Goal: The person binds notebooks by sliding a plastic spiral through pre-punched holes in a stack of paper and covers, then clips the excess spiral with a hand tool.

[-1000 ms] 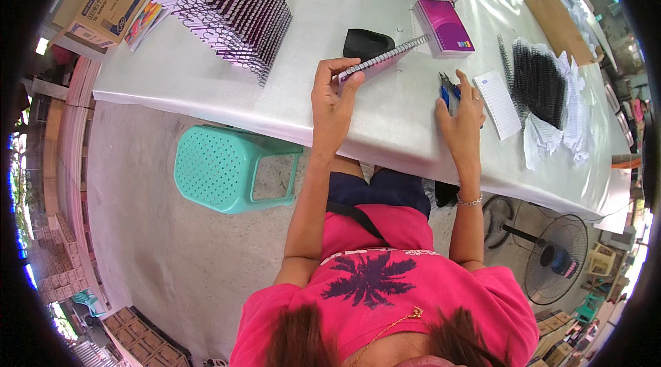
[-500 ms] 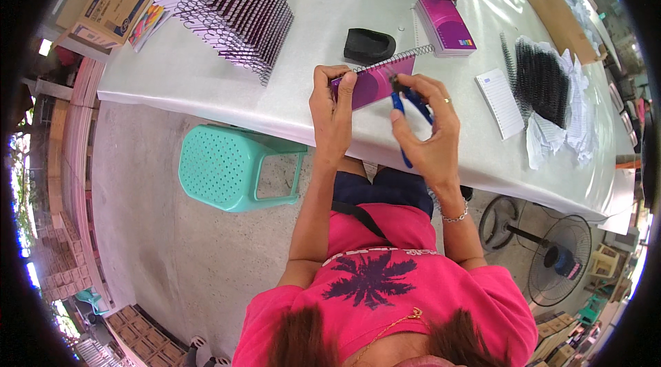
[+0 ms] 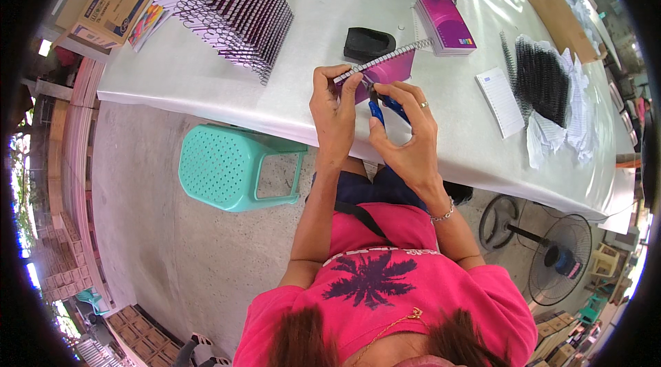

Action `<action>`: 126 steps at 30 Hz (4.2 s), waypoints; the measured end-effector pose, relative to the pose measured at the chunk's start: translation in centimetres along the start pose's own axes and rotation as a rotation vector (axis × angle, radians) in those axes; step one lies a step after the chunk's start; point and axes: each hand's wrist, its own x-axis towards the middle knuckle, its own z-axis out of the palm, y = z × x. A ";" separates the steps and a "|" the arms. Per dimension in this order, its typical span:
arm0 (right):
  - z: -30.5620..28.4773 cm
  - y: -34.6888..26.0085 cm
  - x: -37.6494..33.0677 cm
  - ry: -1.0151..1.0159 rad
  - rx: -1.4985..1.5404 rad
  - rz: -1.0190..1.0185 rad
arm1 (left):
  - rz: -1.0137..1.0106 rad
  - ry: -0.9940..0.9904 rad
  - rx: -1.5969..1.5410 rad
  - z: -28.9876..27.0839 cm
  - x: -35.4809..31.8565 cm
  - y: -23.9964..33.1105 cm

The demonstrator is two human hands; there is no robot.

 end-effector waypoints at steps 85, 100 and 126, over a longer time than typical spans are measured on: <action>0.0 4.5 -5.3 -0.978 0.238 0.263 | 0.447 -0.764 1.148 -7.3 29.4 17.9; 1.7 3.1 -1.5 -1.055 0.432 0.107 | 0.436 -0.910 1.293 -7.1 29.5 18.3; 4.4 3.9 -1.9 -1.146 0.627 0.118 | 0.020 -0.354 1.815 -7.0 26.7 19.2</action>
